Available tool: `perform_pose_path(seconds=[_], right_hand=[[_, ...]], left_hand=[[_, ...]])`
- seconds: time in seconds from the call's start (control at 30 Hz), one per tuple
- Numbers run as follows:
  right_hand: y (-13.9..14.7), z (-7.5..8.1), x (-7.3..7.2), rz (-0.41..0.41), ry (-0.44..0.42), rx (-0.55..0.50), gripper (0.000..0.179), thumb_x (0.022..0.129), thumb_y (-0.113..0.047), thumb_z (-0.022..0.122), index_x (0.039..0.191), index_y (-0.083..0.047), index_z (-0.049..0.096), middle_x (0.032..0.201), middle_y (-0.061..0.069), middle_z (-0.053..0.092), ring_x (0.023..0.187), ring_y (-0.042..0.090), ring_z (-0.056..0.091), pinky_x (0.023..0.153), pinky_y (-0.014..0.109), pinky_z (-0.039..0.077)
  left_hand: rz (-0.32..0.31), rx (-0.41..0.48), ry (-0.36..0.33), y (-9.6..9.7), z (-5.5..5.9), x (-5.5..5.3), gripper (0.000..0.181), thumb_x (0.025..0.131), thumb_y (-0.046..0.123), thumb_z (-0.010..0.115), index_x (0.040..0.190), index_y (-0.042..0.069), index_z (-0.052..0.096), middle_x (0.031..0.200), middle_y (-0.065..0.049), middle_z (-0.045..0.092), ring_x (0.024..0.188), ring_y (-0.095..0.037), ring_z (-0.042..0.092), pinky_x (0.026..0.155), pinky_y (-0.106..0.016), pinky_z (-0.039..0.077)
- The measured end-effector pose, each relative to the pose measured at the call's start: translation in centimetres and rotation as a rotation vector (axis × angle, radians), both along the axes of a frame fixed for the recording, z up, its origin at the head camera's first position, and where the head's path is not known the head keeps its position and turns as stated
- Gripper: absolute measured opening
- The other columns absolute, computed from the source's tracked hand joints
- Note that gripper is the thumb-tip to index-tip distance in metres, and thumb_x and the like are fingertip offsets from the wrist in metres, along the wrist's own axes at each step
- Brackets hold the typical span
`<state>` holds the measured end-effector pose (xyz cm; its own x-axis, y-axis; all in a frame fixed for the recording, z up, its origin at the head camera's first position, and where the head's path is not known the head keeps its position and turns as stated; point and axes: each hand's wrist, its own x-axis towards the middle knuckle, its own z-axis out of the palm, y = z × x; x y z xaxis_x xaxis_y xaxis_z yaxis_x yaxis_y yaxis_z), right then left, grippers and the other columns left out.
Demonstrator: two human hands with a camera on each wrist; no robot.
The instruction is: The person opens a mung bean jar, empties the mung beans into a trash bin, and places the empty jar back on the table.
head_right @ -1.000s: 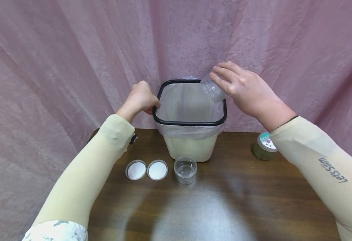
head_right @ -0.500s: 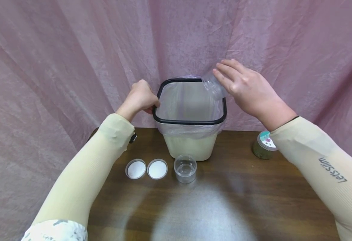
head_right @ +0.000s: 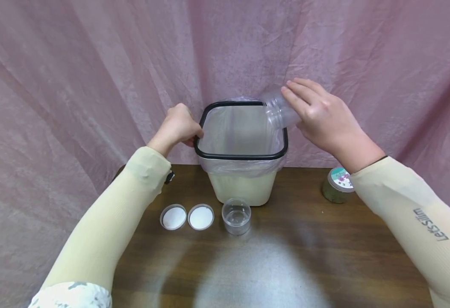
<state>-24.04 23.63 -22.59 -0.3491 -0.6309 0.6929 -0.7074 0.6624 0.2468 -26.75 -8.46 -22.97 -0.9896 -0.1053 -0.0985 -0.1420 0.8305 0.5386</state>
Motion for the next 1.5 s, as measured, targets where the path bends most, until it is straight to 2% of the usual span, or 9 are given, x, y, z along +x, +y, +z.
perform_pose_path(seconds=[0.2,0.4,0.5,0.67,0.8,0.9,1.07,1.27,1.5], right_hand=[[0.6,-0.8,0.4,-0.022,-0.058,-0.159,0.076,0.058,-0.007,0.083,0.129,-0.003,0.055,0.128,0.019,0.057,0.121,0.036,0.052,0.111,0.035,0.034],[1.1,-1.9,1.7,-0.127,-0.105,-0.374,0.086,0.051,-0.024,0.089,0.129,-0.009,0.056,0.126,0.014,0.061,0.115,0.035,0.057,0.106,0.036,0.040],[1.1,-2.4,2.5,-0.157,-0.113,-0.491,0.087,0.046,-0.026,0.091,0.126,-0.011,0.059,0.120,0.013,0.064,0.109,0.033,0.061,0.101,0.026,0.044],[0.2,-2.6,4.5,-0.157,-0.261,-0.732,0.081,0.044,-0.016,0.093,0.120,-0.019,0.064,0.110,0.006,0.070,0.099,0.004,0.064,0.089,0.008,0.045],[-0.4,-2.3,5.6,-0.168,-0.382,-0.835,0.076,0.046,-0.009,0.092,0.117,-0.021,0.066,0.107,0.003,0.070,0.094,-0.008,0.061,0.086,0.009,0.047],[-0.2,-2.4,4.9,-0.176,-0.339,-0.779,0.081,0.043,-0.013,0.093,0.119,-0.022,0.065,0.109,0.003,0.070,0.097,-0.003,0.062,0.088,0.008,0.046],[0.4,-2.1,2.8,-0.102,-0.152,-0.488,0.080,0.049,-0.007,0.089,0.124,-0.011,0.062,0.121,0.012,0.064,0.116,0.025,0.058,0.104,0.022,0.040],[-0.5,-1.0,1.7,0.052,0.001,-0.127,0.059,0.069,0.019,0.056,0.125,0.001,0.056,0.128,0.020,0.057,0.124,0.035,0.049,0.112,0.036,0.032],[-1.9,-0.4,1.7,0.125,0.155,-0.021,0.037,0.092,0.013,0.036,0.120,0.005,0.059,0.121,0.021,0.061,0.116,0.037,0.055,0.109,0.040,0.036]], left_hand=[[-0.005,0.002,0.005,-0.1,-0.1,0.0,0.014,0.066,0.006,0.068,0.078,0.004,0.061,0.068,-0.012,0.065,0.045,-0.017,0.065,0.049,-0.027,0.055],[-0.008,0.001,0.017,0.0,-0.1,0.1,0.014,0.066,0.005,0.067,0.079,0.003,0.063,0.065,-0.012,0.065,0.045,-0.017,0.065,0.047,-0.025,0.053],[-0.009,-0.002,0.018,0.1,-0.1,0.1,0.015,0.066,0.006,0.066,0.080,0.003,0.064,0.065,-0.011,0.065,0.045,-0.017,0.065,0.046,-0.024,0.053],[-0.009,0.002,0.019,0.0,-0.1,0.0,0.015,0.065,0.005,0.067,0.079,0.003,0.064,0.067,-0.012,0.065,0.044,-0.017,0.065,0.047,-0.025,0.053],[-0.006,0.014,0.018,-0.2,-0.2,0.0,0.014,0.065,0.005,0.067,0.078,0.003,0.063,0.070,-0.013,0.065,0.045,-0.017,0.065,0.050,-0.028,0.055],[0.002,0.011,0.017,-0.4,-0.2,0.0,0.013,0.066,0.005,0.067,0.078,0.004,0.062,0.071,-0.013,0.066,0.045,-0.017,0.065,0.052,-0.029,0.056],[-0.001,-0.011,0.025,-0.5,-0.2,-0.1,0.015,0.065,0.006,0.067,0.079,0.004,0.063,0.068,-0.012,0.065,0.045,-0.016,0.065,0.048,-0.025,0.054],[-0.005,-0.018,0.031,-0.3,0.0,-0.2,0.014,0.064,0.005,0.067,0.078,0.004,0.063,0.067,-0.012,0.065,0.045,-0.017,0.065,0.047,-0.024,0.053],[-0.012,-0.014,0.046,-0.1,0.0,0.0,0.010,0.065,0.005,0.067,0.073,0.005,0.062,0.065,-0.011,0.065,0.046,-0.018,0.065,0.046,-0.025,0.053]])
